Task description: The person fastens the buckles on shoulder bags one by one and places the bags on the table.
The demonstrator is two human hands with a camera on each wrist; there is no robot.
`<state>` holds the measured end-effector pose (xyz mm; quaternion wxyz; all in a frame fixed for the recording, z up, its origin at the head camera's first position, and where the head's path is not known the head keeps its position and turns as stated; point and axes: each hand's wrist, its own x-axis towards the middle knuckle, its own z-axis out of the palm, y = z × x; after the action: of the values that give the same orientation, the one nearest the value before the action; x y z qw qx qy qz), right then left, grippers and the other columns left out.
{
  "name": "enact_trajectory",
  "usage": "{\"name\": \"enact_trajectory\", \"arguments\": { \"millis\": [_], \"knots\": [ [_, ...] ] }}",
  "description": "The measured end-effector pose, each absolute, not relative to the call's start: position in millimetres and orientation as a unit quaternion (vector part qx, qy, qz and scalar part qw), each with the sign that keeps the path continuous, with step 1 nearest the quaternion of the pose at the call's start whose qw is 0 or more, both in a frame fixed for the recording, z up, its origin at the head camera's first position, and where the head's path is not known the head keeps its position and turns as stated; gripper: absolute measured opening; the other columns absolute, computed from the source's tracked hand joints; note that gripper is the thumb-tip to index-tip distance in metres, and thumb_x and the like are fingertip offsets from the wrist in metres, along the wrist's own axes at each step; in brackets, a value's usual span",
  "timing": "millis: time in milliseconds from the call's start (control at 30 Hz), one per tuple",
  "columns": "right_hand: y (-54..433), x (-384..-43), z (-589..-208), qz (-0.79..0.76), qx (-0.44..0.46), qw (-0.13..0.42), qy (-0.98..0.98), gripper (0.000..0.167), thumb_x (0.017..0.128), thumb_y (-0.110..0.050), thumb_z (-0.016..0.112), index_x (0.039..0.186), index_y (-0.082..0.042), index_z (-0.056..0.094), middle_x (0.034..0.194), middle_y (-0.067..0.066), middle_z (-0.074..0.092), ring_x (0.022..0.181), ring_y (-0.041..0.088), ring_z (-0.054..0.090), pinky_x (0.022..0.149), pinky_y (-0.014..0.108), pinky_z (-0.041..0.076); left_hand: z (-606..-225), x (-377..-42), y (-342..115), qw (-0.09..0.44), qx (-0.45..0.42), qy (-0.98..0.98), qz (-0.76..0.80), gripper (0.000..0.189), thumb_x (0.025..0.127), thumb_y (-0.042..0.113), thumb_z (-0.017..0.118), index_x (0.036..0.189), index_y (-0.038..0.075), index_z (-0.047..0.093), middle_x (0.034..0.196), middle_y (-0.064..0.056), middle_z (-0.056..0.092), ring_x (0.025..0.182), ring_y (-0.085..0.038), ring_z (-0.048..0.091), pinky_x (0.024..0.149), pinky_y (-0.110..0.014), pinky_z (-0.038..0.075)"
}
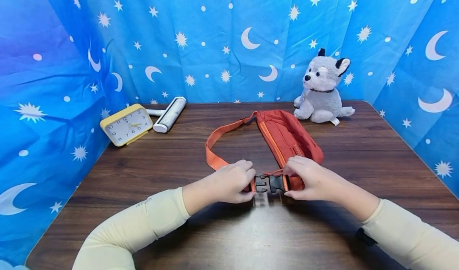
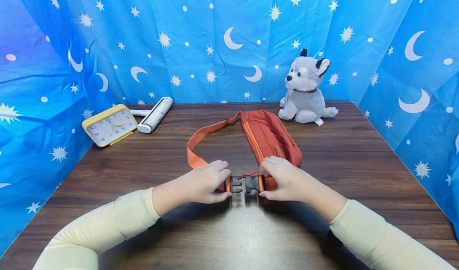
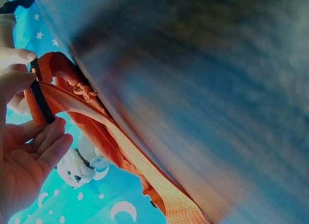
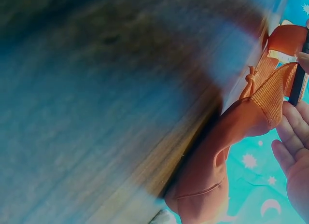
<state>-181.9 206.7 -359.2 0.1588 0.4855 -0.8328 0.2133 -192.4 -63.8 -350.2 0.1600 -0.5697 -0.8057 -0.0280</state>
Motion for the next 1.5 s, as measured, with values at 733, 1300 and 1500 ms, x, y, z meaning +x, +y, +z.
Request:
{"name": "enact_trajectory", "arguments": {
  "millis": [733,1300,1500],
  "knots": [
    [204.5,-181.6,-360.8,0.220,0.476,0.149,-0.838,0.041,0.065,-0.028,0.083,0.092,-0.011,0.056,0.089,-0.008,0.053,0.082,0.007,0.050,0.073,0.026,0.043,-350.6,-191.9,-58.3,0.175,-0.571,-0.802,-0.026,0.024,0.080,0.031,0.067,0.083,0.008,0.059,0.078,0.000,0.045,0.068,-0.013,0.041,0.059,-0.024,0.037],
    [199.8,-181.4,-359.9,0.217,0.477,0.149,-0.839,0.040,0.066,-0.026,0.081,0.092,-0.010,0.056,0.089,-0.007,0.053,0.081,0.007,0.050,0.072,0.026,0.044,-349.9,-190.6,-55.7,0.168,-0.568,-0.805,-0.017,0.024,0.081,0.031,0.067,0.084,0.009,0.058,0.079,0.001,0.044,0.069,-0.013,0.041,0.060,-0.024,0.038],
    [200.1,-180.5,-358.9,0.217,0.480,0.155,-0.836,0.039,0.066,-0.025,0.082,0.092,-0.011,0.056,0.089,-0.008,0.053,0.081,0.007,0.050,0.071,0.027,0.043,-348.5,-189.5,-54.5,0.163,-0.566,-0.808,-0.015,0.024,0.081,0.031,0.067,0.084,0.009,0.057,0.079,0.001,0.044,0.069,-0.014,0.041,0.061,-0.025,0.037]
  ]
}}
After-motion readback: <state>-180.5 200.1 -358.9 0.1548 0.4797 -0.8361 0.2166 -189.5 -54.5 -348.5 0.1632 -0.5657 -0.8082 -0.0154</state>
